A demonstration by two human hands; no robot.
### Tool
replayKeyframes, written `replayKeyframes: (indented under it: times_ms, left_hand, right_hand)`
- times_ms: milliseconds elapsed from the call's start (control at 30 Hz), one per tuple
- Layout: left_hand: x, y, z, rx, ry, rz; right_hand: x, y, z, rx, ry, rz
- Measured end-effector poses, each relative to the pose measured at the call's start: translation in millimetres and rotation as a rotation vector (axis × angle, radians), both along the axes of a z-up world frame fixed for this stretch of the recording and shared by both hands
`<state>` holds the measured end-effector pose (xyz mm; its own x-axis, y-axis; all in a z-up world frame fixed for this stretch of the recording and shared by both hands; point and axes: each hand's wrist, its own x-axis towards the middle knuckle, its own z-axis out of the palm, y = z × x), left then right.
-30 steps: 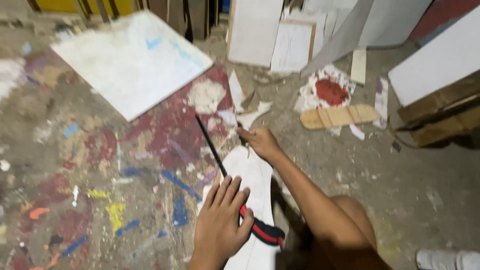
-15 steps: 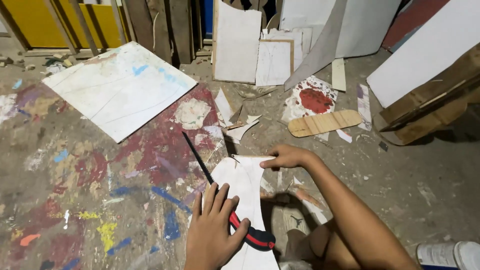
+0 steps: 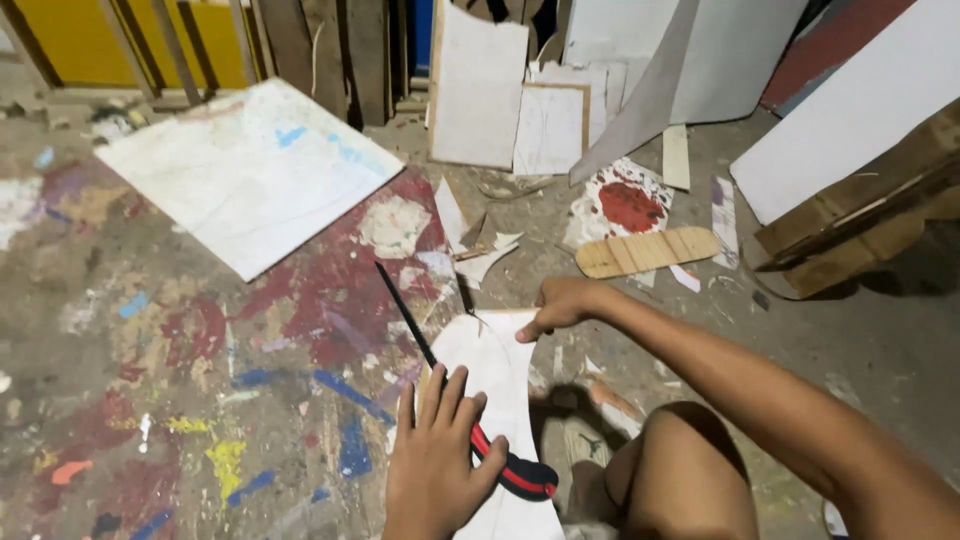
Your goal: Using a utility knife to cut a curved shape out of a thin white board on a workbench
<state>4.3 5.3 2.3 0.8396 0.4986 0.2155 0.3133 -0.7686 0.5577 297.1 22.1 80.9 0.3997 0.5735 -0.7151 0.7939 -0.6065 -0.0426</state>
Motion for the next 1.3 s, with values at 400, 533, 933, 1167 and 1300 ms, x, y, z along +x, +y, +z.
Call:
replayKeyframes:
  times_ms: [400, 533, 933, 1167, 1300]
  left_hand:
    - [1.6, -4.6, -8.8, 0.072, -0.014, 0.045]
    - [4.4, -2.7, -13.7, 0.096, -0.013, 0.044]
    - [3.6, 3.0, -6.0, 0.069, 0.025, 0.028]
    - [0.9, -3.2, -5.2, 0.070, -0.004, 0.036]
    - [4.1, -2.6, -5.0, 0.077, 0.032, 0.024]
  right_hand:
    - [-41.3, -10.3, 22.2, -0.004, -0.352, -0.068]
    - [-38.9, -5.3, -17.8, 0.037, -0.417, -0.022]
    - [-8.7, -24.9, 71.7, 0.608, -0.460, 0.012]
    - [-37.3, -74.8, -19.4, 0.697, 0.244, -0.462]
    - [-5.6, -70.2, -69.5, 0.940, 0.153, -0.265]
